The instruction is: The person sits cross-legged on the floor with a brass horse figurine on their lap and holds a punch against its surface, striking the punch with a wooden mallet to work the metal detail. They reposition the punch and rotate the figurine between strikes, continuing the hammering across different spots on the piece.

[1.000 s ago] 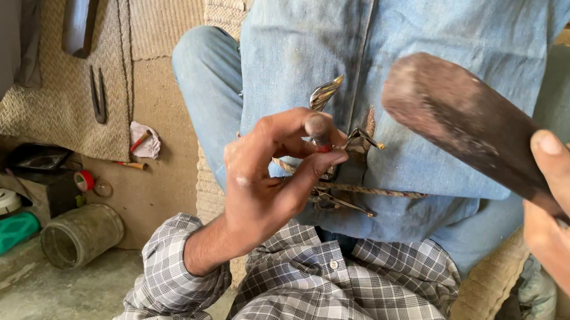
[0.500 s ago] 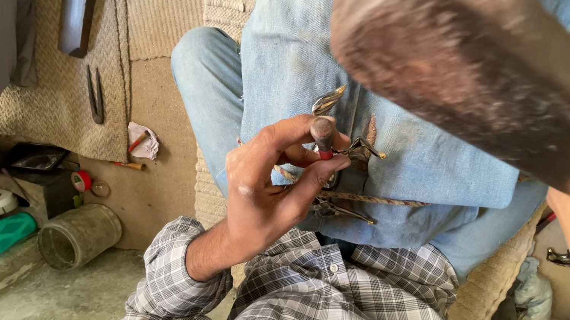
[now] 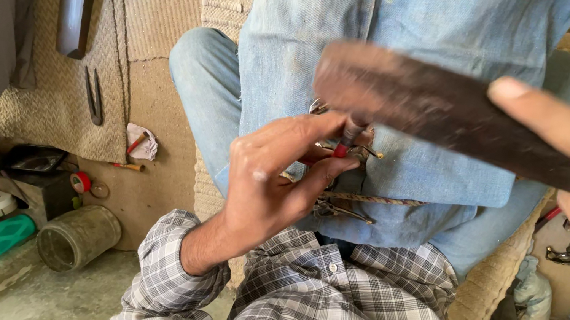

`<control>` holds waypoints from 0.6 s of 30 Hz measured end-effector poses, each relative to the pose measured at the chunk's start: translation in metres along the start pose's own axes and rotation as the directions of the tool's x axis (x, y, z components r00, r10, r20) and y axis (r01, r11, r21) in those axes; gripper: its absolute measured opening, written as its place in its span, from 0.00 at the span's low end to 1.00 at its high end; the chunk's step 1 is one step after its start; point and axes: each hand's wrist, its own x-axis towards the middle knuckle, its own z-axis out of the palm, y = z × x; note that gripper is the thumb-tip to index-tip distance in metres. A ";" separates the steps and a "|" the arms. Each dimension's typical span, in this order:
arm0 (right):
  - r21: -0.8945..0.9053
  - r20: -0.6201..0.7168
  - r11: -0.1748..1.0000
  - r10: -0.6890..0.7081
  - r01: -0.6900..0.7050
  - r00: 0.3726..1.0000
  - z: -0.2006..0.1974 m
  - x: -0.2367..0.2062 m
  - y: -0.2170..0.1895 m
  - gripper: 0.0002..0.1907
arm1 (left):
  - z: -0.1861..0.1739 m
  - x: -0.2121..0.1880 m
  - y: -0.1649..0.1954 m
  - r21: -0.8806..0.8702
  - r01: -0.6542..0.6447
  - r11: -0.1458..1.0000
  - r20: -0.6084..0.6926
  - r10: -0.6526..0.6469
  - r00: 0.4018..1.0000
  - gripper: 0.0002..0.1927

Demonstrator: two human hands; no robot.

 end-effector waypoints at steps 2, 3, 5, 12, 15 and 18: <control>-0.078 0.007 0.984 -0.158 0.158 0.987 0.001 0.000 0.017 0.41 | -0.003 0.004 0.000 0.025 -0.007 1.000 0.032 0.007 0.999 0.21; -0.097 -0.009 0.956 -0.278 0.276 0.960 0.001 0.001 0.024 0.39 | -0.004 0.006 0.000 0.040 -0.012 0.999 0.049 0.010 0.999 0.21; -0.150 -0.047 0.857 -0.504 0.492 0.863 0.001 0.003 0.032 0.37 | -0.008 0.011 -0.001 0.067 -0.048 0.997 0.087 0.042 0.995 0.21; 0.143 0.053 0.930 0.336 -0.340 0.940 0.026 -0.019 -0.006 0.47 | -0.007 0.019 -0.001 0.073 -0.084 0.994 0.154 0.072 0.985 0.23; 0.471 -0.131 0.824 0.420 -0.316 0.898 0.033 -0.023 -0.018 0.54 | -0.007 0.021 -0.001 0.061 -0.079 0.995 0.195 0.066 0.978 0.24; 0.260 -0.012 0.875 0.426 -0.408 0.905 0.034 -0.023 -0.021 0.51 | -0.009 0.023 -0.002 0.084 -0.111 0.990 0.240 0.088 0.967 0.24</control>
